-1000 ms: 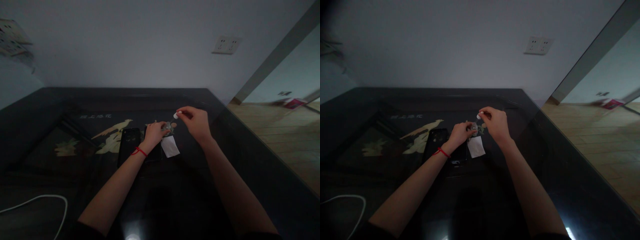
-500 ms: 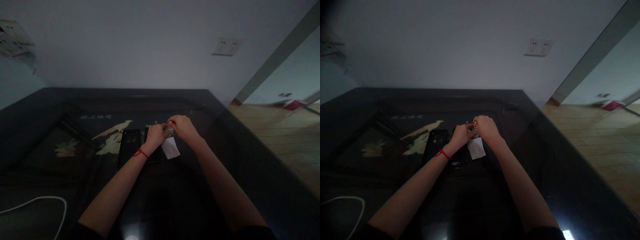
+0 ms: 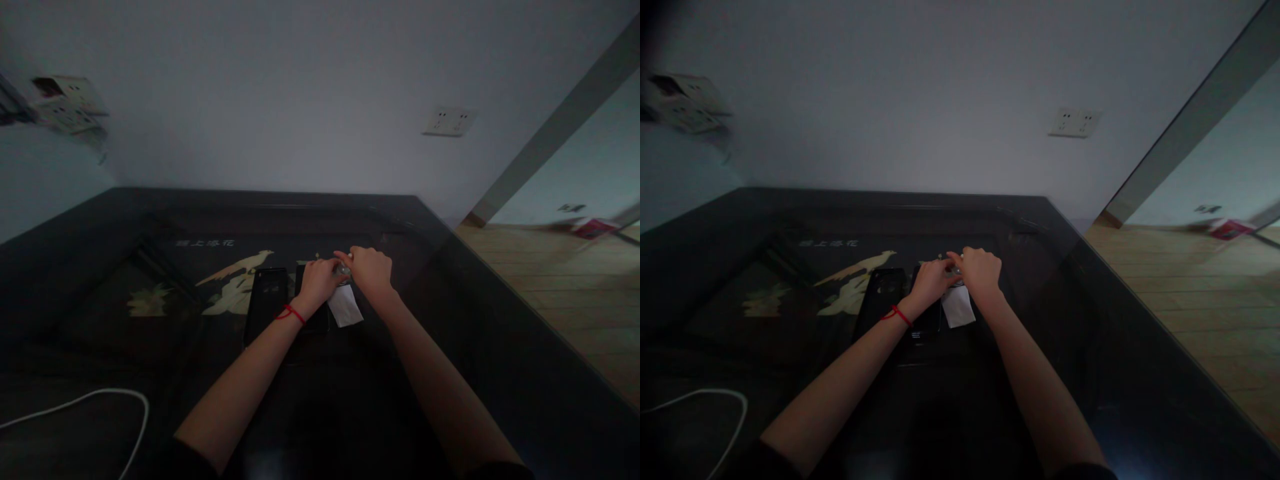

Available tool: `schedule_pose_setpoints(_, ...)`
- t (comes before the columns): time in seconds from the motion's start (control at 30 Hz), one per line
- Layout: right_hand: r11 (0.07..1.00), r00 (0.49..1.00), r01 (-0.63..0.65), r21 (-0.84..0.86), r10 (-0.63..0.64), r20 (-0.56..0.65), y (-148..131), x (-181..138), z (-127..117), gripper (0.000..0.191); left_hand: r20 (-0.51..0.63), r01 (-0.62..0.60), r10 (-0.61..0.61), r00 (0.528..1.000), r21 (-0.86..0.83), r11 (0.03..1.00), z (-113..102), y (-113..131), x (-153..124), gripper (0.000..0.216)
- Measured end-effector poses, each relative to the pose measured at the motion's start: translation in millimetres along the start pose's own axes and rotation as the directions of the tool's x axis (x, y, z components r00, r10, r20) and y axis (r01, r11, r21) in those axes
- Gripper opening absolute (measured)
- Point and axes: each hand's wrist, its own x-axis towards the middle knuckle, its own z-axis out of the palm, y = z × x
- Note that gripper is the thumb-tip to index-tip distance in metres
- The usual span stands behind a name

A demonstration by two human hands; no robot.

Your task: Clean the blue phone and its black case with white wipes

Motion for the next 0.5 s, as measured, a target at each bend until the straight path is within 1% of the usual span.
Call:
schedule_pose_setpoints(0.07,1.000,1.000,-0.022,-0.002,0.022,0.011,6.3,-2.4,-7.2,0.061,0.005,-0.004,0.004,1.000,0.016,1.000,-0.1,1.9,-1.4,0.031)
schedule_pose_setpoints(0.13,0.999,0.998,-0.050,-0.006,0.050,0.032,16.7,-7.2,-15.2,0.063,0.016,-0.018,0.017,1.000,0.033,0.999,-3.0,4.8,-3.4,0.038)
schedule_pose_setpoints(0.23,0.997,0.993,-0.069,-0.025,0.071,0.097,33.3,-24.1,-19.8,0.051,0.030,-0.047,0.045,0.999,0.062,0.997,-15.9,9.2,-7.7,0.059)
schedule_pose_setpoints(0.27,0.997,0.989,-0.064,-0.033,0.068,0.128,36.6,-32.2,-18.0,0.045,0.026,-0.047,0.045,0.999,0.074,0.996,-22.5,9.7,-9.6,0.063)
schedule_pose_setpoints(0.3,0.998,0.985,-0.054,-0.039,0.060,0.161,38.0,-40.8,-14.4,0.041,0.018,-0.040,0.039,0.999,0.088,0.995,-30.2,9.1,-11.9,0.062)
schedule_pose_setpoints(0.4,0.999,0.971,-0.018,-0.034,0.026,0.240,29.3,-63.7,2.4,0.036,-0.008,0.016,-0.015,1.000,0.142,0.990,-55.7,-2.0,-24.1,0.050)
schedule_pose_setpoints(0.47,1.000,0.969,-0.012,-0.018,0.016,0.248,15.9,-71.5,13.3,0.038,0.016,0.081,-0.085,0.996,0.190,0.979,-71.7,-18.0,-39.5,0.046)
schedule_pose_setpoints(0.5,1.000,0.970,-0.015,-0.008,0.017,0.244,8.8,-72.8,17.5,0.040,0.027,0.128,-0.137,0.990,0.219,0.967,-78.6,-27.8,-49.8,0.048)
